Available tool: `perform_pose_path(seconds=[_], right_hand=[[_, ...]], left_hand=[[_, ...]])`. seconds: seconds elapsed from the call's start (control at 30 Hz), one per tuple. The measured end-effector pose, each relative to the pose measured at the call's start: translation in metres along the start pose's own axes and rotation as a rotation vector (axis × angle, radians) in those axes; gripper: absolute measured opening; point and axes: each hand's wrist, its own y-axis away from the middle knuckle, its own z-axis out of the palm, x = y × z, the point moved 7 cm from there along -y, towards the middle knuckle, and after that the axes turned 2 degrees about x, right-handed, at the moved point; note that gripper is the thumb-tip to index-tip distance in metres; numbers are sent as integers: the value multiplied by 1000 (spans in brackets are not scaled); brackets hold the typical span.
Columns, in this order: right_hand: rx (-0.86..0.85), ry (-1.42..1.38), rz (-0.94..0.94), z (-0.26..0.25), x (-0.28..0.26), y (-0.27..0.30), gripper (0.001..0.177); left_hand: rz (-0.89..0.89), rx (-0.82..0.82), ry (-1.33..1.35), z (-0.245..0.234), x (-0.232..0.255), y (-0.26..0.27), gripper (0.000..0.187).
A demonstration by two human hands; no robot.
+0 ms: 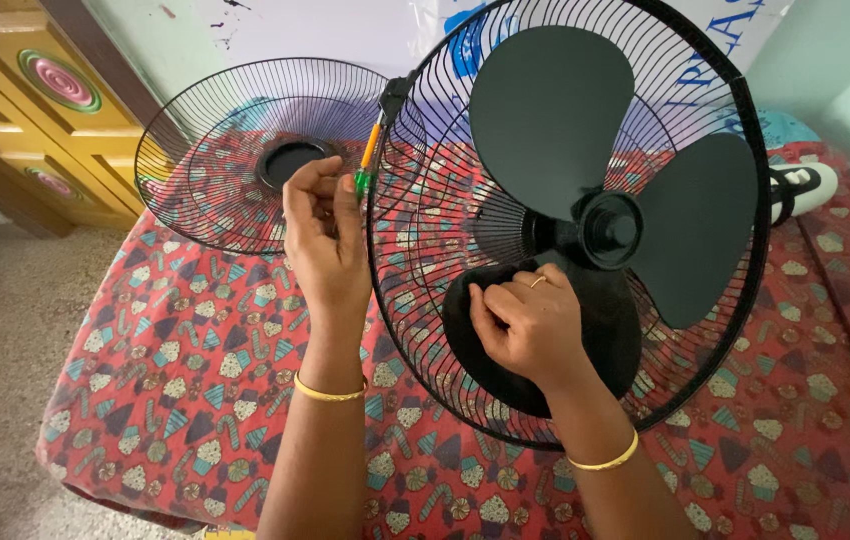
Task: The person removes the front grill of a black electric fan using a screwdriver, then unscrews the central hub cap to detach the fan blades. The removed parts are placed on the table beside the fan.
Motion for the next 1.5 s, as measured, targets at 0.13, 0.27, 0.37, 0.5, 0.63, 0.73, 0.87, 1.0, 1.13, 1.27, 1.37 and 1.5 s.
perform_pose_path(seconds=[0.13, 0.27, 0.37, 0.5, 0.63, 0.73, 0.87, 1.0, 1.13, 1.27, 1.37, 1.5], right_hand=[[5, -5, -6, -1, -1, -1, 43], [-6, -14, 5, -1, 0, -2, 41], [8, -12, 4, -1, 0, -2, 40], [3, 9, -4, -1, -1, -1, 42], [3, 13, -2, 0, -1, -1, 42], [16, -2, 4, -2, -2, -2, 41], [-3, 12, 5, -2, -3, -4, 42], [-21, -49, 26, -4, -1, -3, 41], [-62, -273, 125, -10, 16, 0, 28], [-106, -831, 593, -14, 63, 28, 14], [135, -965, 720, -42, 106, 58, 19], [674, -718, 853, -111, 189, 127, 30]], left_hand=[[82, 80, -115, -5, 9, 2, 13], [155, 120, -199, -10, 16, 4, 15], [270, 101, -211, -7, 19, 6, 15], [24, 24, 11, 1, -8, 1, 21], [-203, 3, 110, 5, -24, -2, 23], [-58, -4, 31, 1, -5, -4, 24], [-26, 42, -41, -2, 7, -3, 19], [367, 110, -576, -15, 27, 4, 21], [-37, 150, -445, -71, -12, 15, 13], [-390, 114, 453, -75, -28, 99, 32], [-587, -179, 64, -48, -13, 179, 51], [-886, -230, 205, -19, 2, 249, 97]])
